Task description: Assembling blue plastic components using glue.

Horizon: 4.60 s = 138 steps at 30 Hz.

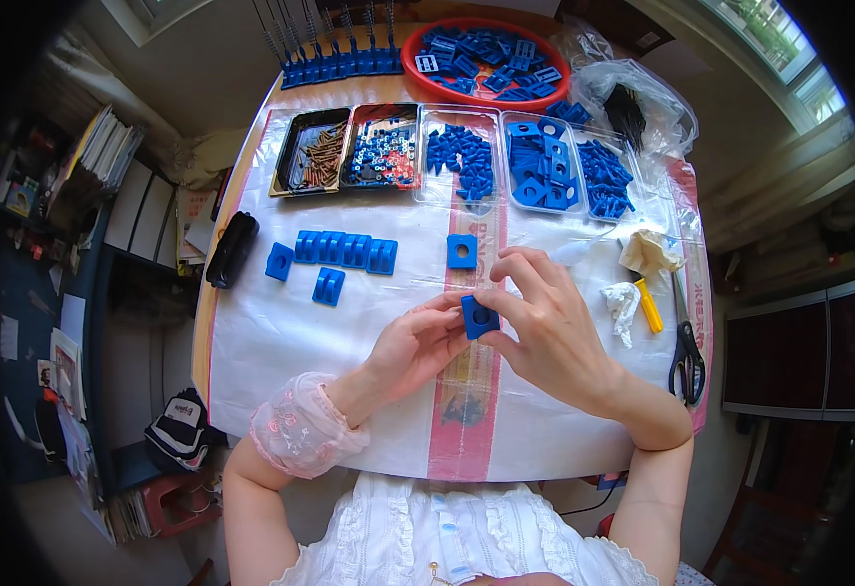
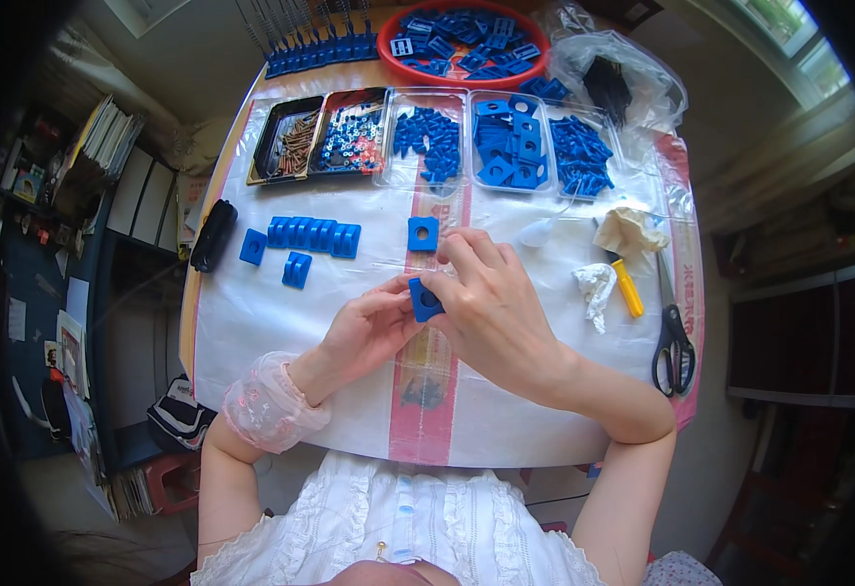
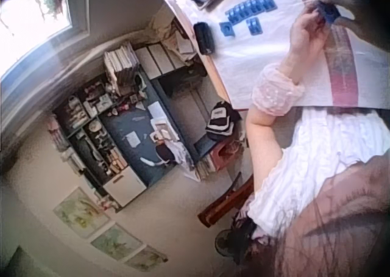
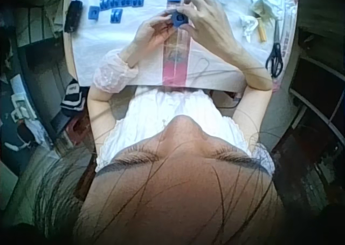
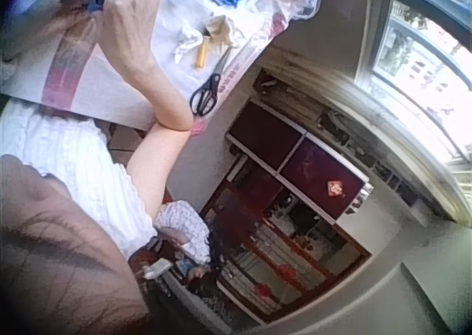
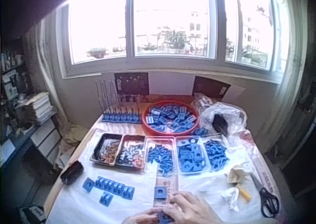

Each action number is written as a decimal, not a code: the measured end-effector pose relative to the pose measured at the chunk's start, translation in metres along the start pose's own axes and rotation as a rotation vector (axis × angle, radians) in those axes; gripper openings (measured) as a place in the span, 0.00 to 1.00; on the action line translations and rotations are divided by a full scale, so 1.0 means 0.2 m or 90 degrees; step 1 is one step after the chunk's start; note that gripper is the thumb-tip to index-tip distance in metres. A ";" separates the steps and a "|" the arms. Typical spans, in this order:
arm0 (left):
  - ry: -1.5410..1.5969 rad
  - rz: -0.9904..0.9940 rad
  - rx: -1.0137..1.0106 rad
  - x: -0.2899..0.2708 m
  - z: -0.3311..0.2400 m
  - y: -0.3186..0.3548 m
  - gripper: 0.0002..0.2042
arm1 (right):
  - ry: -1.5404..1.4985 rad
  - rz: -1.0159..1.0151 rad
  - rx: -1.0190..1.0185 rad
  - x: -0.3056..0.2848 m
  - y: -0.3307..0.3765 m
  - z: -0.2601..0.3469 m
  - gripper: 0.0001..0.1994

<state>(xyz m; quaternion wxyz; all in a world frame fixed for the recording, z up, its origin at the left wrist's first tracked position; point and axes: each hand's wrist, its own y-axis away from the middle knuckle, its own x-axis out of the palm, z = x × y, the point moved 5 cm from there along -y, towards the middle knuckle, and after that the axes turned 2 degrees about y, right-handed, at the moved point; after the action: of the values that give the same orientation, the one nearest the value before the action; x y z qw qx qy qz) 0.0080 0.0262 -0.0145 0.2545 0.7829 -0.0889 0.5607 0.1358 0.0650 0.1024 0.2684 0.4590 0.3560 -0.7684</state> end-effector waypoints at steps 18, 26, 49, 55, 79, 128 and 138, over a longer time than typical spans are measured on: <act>-0.114 -0.014 0.023 0.02 0.00 0.00 0.20 | -0.001 -0.004 0.017 0.01 0.00 -0.02 0.18; -0.084 -0.002 0.012 0.04 -0.01 0.01 0.23 | 0.004 0.001 0.012 0.02 0.00 -0.02 0.18; -0.140 -0.022 0.032 -0.01 0.00 -0.01 0.18 | 0.019 0.025 0.012 0.06 0.01 -0.02 0.14; -0.197 -0.054 0.045 -0.02 0.01 0.00 0.17 | 0.017 0.031 0.015 0.05 0.01 -0.03 0.14; -0.279 -0.097 0.094 0.00 0.02 0.01 0.15 | -0.145 0.017 0.097 -0.21 -0.01 -0.10 0.16; -0.402 0.000 0.065 0.04 0.09 0.01 0.19 | -0.704 -0.006 0.299 0.34 0.33 -0.30 0.04; -0.409 -0.005 0.054 0.05 0.09 0.01 0.19 | -0.716 -0.001 0.305 0.35 0.33 -0.31 0.04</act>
<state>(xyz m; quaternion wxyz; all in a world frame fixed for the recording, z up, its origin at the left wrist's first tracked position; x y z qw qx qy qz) 0.0256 0.0176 -0.0100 0.1827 0.9301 -0.1382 0.2871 0.1859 0.0673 -0.0004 0.3043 0.0302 -0.0225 -0.9518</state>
